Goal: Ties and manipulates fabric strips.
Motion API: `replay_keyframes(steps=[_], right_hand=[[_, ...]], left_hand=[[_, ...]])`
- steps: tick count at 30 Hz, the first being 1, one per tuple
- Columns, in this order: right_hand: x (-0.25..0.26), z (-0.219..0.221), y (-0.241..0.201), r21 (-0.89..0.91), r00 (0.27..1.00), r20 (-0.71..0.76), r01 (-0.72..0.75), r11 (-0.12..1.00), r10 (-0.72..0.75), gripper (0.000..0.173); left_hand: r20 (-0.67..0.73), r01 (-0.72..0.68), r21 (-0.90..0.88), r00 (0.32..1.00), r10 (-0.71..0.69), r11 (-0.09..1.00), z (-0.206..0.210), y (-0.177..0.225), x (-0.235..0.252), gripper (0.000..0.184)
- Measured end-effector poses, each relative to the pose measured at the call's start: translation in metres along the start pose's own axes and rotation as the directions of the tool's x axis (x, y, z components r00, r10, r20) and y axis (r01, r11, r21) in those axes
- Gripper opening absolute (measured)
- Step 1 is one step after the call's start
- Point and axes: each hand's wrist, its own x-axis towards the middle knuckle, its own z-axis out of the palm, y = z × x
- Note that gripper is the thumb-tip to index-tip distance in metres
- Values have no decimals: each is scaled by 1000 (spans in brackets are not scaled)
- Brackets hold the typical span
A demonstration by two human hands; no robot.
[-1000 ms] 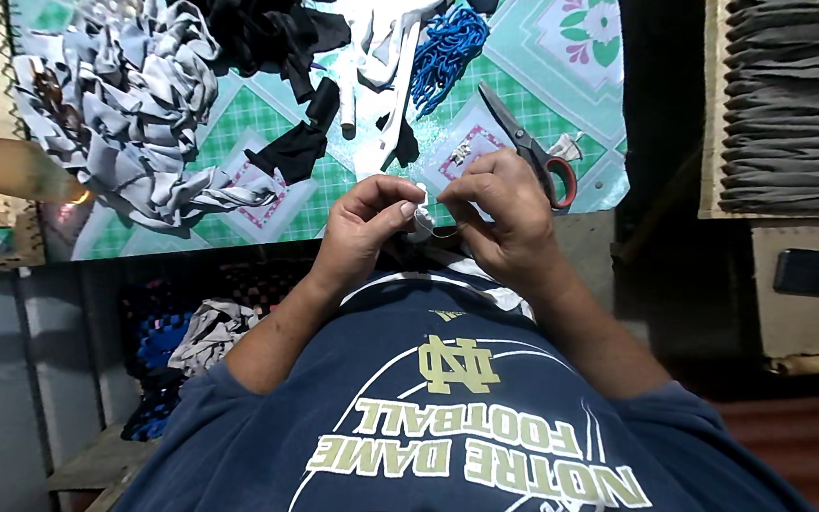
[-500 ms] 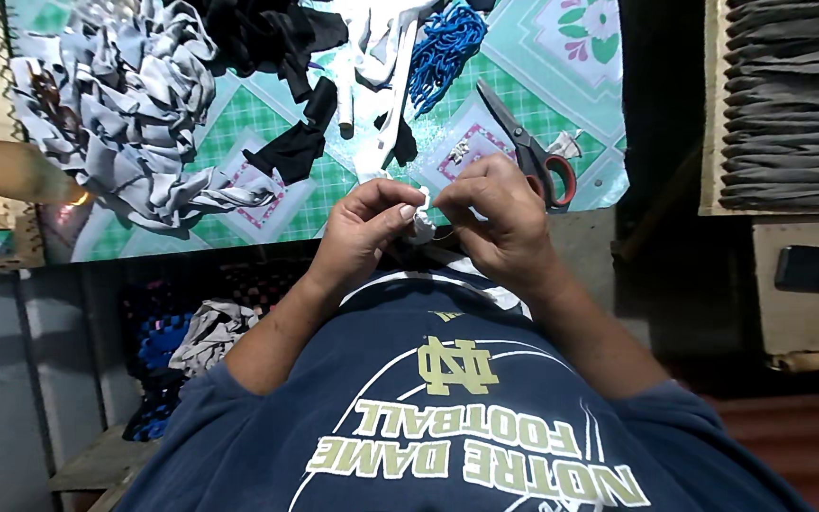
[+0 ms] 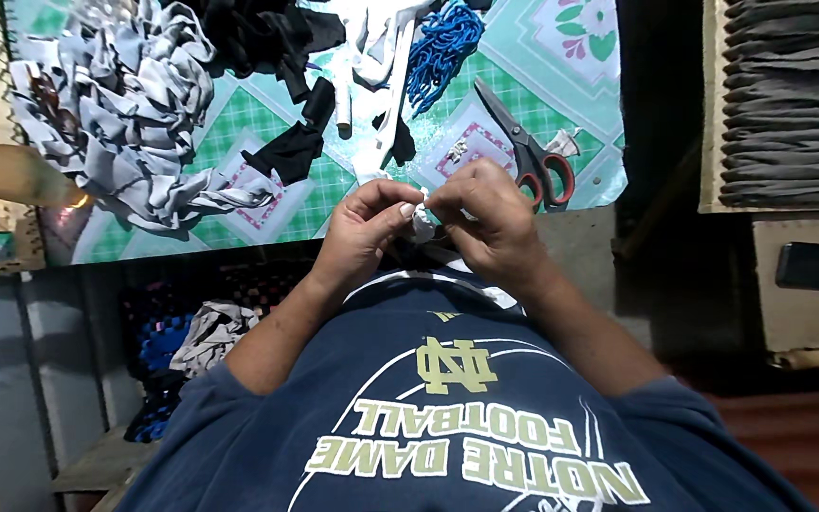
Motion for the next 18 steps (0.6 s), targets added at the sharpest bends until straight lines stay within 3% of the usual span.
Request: replay_keyframes(steps=[9,18], right_hand=[[2,-1,5,72,999,-23,-24,997,25,14],[2,-1,7,207,997,-27,-62,976,69,12]], left_hand=[[92,-112,28,990,109,993,-1,-2,2,26],[106,-128,22,986,125,992,-1,-3,3,25]])
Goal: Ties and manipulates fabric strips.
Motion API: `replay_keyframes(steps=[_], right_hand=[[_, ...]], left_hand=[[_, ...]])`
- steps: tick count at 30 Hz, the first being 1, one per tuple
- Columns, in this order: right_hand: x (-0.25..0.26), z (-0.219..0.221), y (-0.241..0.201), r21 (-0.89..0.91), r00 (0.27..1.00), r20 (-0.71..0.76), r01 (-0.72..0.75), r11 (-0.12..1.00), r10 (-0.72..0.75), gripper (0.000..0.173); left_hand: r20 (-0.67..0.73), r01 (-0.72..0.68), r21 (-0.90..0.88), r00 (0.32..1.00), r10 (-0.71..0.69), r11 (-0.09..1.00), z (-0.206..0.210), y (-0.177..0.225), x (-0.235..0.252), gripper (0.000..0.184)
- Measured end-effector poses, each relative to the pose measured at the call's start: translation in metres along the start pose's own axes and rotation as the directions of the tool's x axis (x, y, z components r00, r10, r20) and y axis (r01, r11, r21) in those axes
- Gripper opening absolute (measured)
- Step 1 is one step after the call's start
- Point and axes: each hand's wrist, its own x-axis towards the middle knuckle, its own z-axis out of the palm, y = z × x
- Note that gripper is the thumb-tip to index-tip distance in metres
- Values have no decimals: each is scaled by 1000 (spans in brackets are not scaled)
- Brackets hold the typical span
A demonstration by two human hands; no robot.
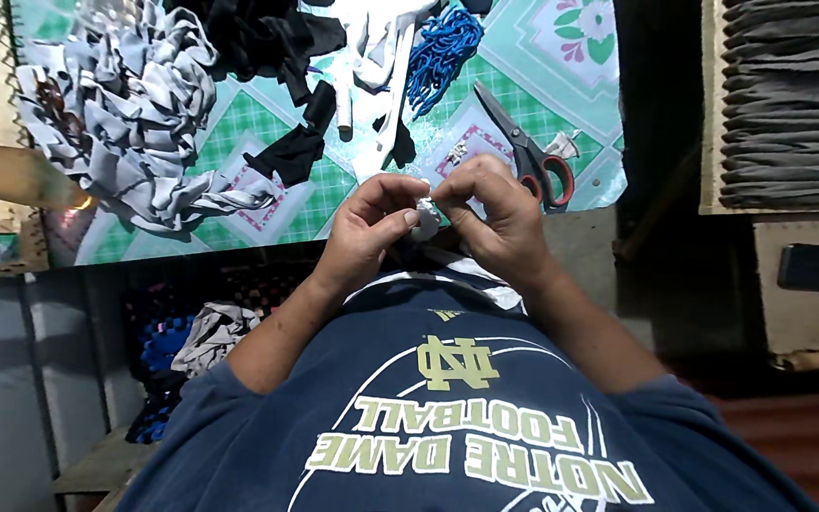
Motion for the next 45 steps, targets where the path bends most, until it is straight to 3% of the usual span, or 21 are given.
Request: replay_keyframes(steps=[15,45], right_hand=[[-2,-1,0,159,995,34,-101,982,97,13],[-8,2,-3,123,996,31,-86,989,83,15]], left_hand=[[17,-24,-16,1000,24,1000,0,-2,1,24],[3,-85,95,996,85,992,7,-1,-2,25]])
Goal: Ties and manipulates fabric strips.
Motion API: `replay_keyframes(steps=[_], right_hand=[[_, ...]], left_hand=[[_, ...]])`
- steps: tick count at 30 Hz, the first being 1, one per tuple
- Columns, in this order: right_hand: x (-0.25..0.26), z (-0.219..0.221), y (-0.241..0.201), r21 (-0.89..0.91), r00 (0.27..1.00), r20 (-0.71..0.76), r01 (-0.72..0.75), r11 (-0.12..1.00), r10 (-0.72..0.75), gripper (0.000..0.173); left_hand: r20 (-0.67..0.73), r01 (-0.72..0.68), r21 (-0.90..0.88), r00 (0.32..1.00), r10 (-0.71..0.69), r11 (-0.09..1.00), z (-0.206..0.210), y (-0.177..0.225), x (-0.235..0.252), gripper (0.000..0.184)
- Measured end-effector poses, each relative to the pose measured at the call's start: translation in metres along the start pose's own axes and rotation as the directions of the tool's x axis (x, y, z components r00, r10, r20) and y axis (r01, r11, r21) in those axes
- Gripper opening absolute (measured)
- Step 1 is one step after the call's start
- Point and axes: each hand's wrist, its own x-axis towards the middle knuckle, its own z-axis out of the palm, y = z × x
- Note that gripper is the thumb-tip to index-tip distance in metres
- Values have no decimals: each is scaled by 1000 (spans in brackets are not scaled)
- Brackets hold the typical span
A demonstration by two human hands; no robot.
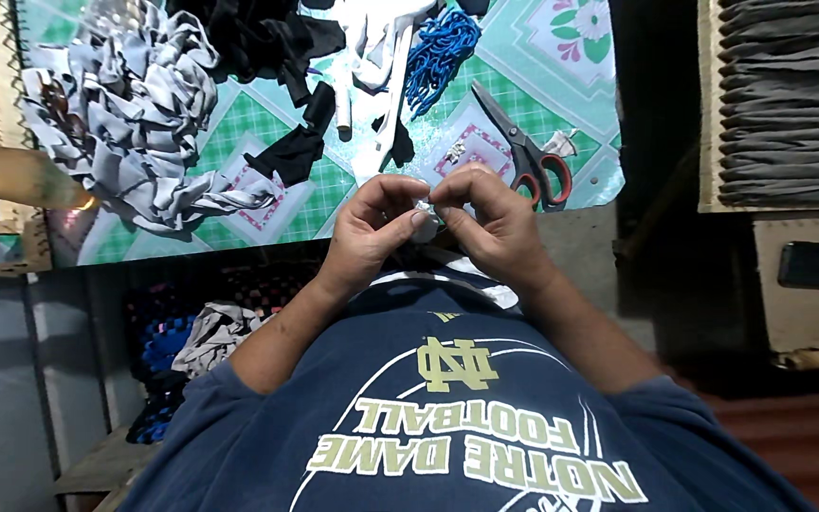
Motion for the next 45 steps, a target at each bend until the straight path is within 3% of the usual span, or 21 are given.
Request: replay_keyframes(steps=[10,24,30,37,45], right_hand=[[-2,5,-1,5,1000,7,30,1000,-30,15],[1,1,-8,-511,985,55,168,843,-163,25],[1,5,-7,-610,980,26,171,774,-197,16],[4,3,-5,-461,989,-2,131,878,-149,16],[2,0,-5,-41,990,28,-136,990,137,15]], left_hand=[[-25,41,176,999,-37,983,2,4,-1,22],[-131,40,208,991,-12,977,4,4,1,19],[-102,15,231,995,9,973,3,4,1,22],[-114,2,295,993,34,956,4,1,2,25],[-71,-25,344,996,53,938,1,0,2,22]])
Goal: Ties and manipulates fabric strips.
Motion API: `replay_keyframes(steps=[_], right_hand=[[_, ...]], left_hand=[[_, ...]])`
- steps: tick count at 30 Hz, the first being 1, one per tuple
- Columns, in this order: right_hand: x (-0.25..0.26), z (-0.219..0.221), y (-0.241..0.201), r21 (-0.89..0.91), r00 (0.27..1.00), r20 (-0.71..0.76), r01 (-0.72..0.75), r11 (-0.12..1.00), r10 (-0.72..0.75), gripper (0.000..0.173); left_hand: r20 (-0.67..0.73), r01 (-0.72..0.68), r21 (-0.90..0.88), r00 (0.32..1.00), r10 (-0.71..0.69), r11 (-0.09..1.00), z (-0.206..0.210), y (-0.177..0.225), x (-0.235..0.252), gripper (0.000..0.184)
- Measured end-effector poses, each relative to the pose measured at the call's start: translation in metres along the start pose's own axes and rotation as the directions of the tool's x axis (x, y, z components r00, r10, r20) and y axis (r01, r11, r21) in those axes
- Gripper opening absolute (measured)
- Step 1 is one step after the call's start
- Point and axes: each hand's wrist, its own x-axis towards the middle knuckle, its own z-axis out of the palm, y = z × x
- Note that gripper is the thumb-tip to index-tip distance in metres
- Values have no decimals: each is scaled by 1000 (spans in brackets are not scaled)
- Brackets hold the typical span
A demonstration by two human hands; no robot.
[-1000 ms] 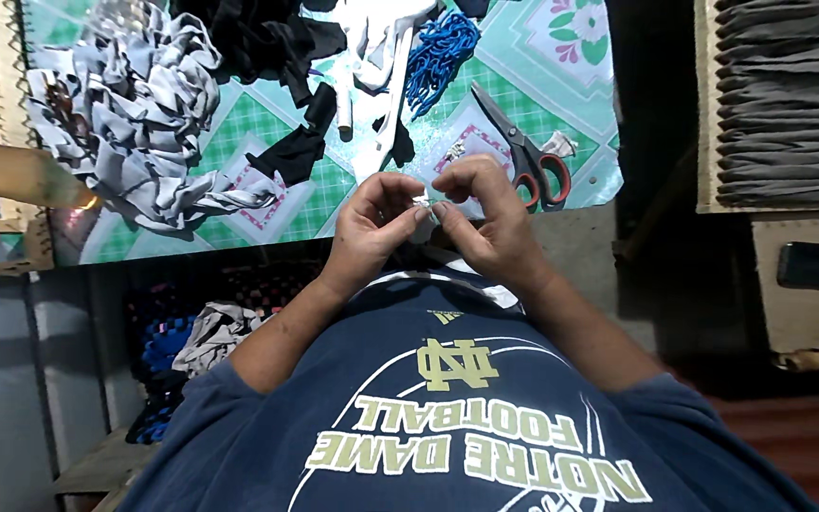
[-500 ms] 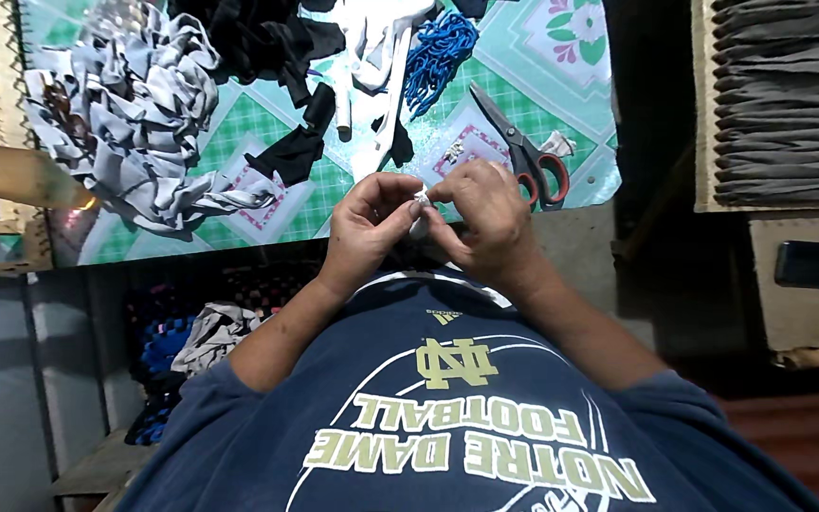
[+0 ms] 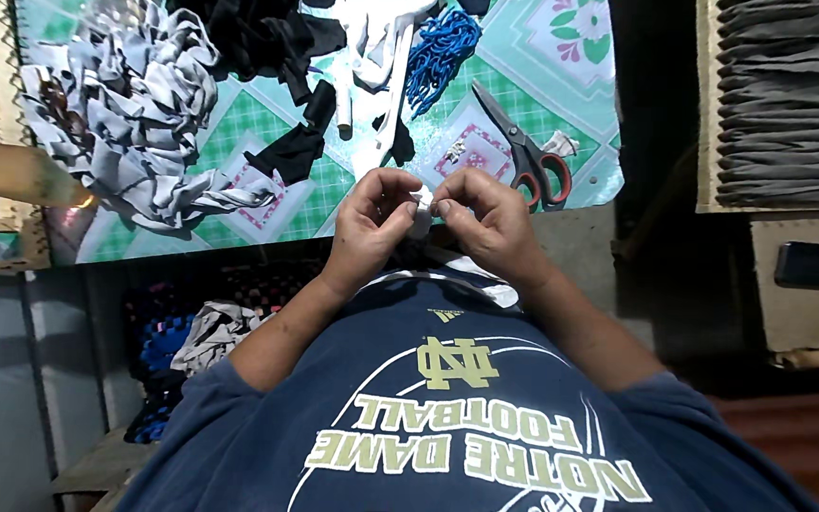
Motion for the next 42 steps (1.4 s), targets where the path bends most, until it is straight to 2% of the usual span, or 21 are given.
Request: replay_keyframes(steps=[7,11,18,23,25,28,31,36,42], right_hand=[[0,-2,1,162,997,14,-78,984,77,13],[1,-4,2,207,992,62,-124,970,113,12],[1,-7,12,440,967,196,-232,867,160,23],[0,-3,1,329,971,182,-209,921,155,9],[0,-2,-1,258,977,158,-179,949,141,14],[-2,-1,-2,46,988,115,-106,993,100,23],[-3,1,-1,-80,996,83,-27,996,33,16],[-1,-4,-1,15,998,61,-10,1000,9,12],[1,-9,2,166,994,36,-105,980,101,8]], left_hand=[[112,89,-63,990,-81,994,-1,-1,-1,33],[91,63,-35,994,-60,997,0,0,-1,26],[33,88,-65,996,-86,994,-1,-1,-2,22],[28,78,-64,997,-76,995,0,-1,-1,21],[19,76,-28,997,-75,997,1,1,-1,21],[4,76,7,997,-76,997,2,3,-1,21],[-11,70,35,998,-70,997,1,2,-1,20],[6,62,49,998,-63,997,0,1,-2,17],[33,92,12,995,-92,996,0,4,-3,17]])
